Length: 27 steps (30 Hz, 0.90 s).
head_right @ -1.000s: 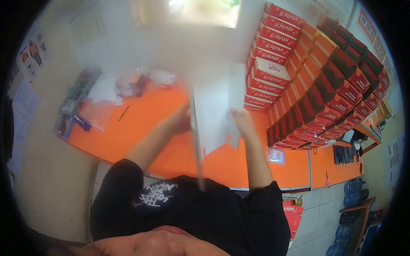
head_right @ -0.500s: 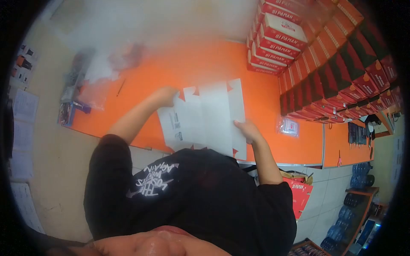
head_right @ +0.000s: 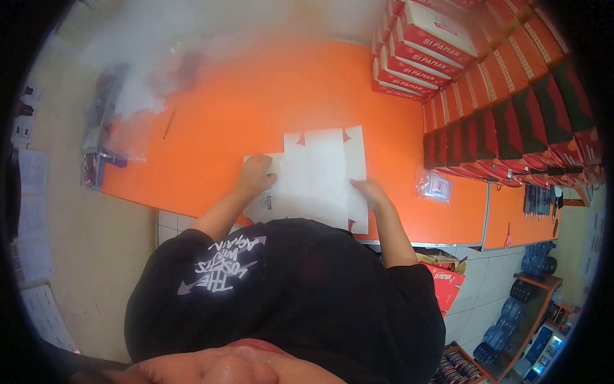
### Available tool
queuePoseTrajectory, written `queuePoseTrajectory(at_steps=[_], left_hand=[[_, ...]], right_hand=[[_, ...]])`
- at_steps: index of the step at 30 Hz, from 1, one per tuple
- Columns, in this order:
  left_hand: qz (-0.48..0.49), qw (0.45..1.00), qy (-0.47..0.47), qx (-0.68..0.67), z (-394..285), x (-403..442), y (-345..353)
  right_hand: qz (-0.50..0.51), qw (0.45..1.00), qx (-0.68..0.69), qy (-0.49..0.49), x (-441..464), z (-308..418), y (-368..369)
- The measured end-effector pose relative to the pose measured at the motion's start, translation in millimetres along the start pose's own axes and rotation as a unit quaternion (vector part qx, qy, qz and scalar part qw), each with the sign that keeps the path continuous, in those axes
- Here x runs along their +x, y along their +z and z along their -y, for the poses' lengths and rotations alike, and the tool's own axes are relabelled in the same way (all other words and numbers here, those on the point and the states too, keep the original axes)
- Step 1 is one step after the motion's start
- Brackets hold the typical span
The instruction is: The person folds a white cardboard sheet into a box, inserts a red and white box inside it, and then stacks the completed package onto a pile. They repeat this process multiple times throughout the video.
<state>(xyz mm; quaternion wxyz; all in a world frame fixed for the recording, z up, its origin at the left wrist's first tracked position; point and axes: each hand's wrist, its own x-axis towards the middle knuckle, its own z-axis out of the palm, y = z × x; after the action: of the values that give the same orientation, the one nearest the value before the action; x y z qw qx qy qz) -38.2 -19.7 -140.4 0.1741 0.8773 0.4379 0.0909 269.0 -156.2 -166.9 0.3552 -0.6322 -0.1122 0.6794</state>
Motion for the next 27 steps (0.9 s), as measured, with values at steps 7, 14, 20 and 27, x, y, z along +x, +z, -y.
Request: queuePoseTrajectory(at_steps=[7, 14, 20, 27], left_hand=[[-0.027, 0.998, 0.01, 0.056, -1.4, 12.8, -7.6], [0.14, 0.973, -0.118, -0.144, 31.6, 51.4, -27.7], [0.149, 0.936, -0.174, -0.269, 30.0, 55.7, -47.9], [0.059, 0.995, -0.011, 0.075, -18.6, 54.7, -45.1]], right_hand=[[-0.379, 0.663, -0.505, -0.401, -24.0, 49.0, 42.3], [-0.015, 0.665, -0.678, -0.313, 21.2, 144.1, 149.0], [0.156, 0.625, -0.716, -0.269, 51.3, 163.7, 170.2], [0.003, 0.56, -0.678, -0.476, 66.2, 71.5, 162.6]])
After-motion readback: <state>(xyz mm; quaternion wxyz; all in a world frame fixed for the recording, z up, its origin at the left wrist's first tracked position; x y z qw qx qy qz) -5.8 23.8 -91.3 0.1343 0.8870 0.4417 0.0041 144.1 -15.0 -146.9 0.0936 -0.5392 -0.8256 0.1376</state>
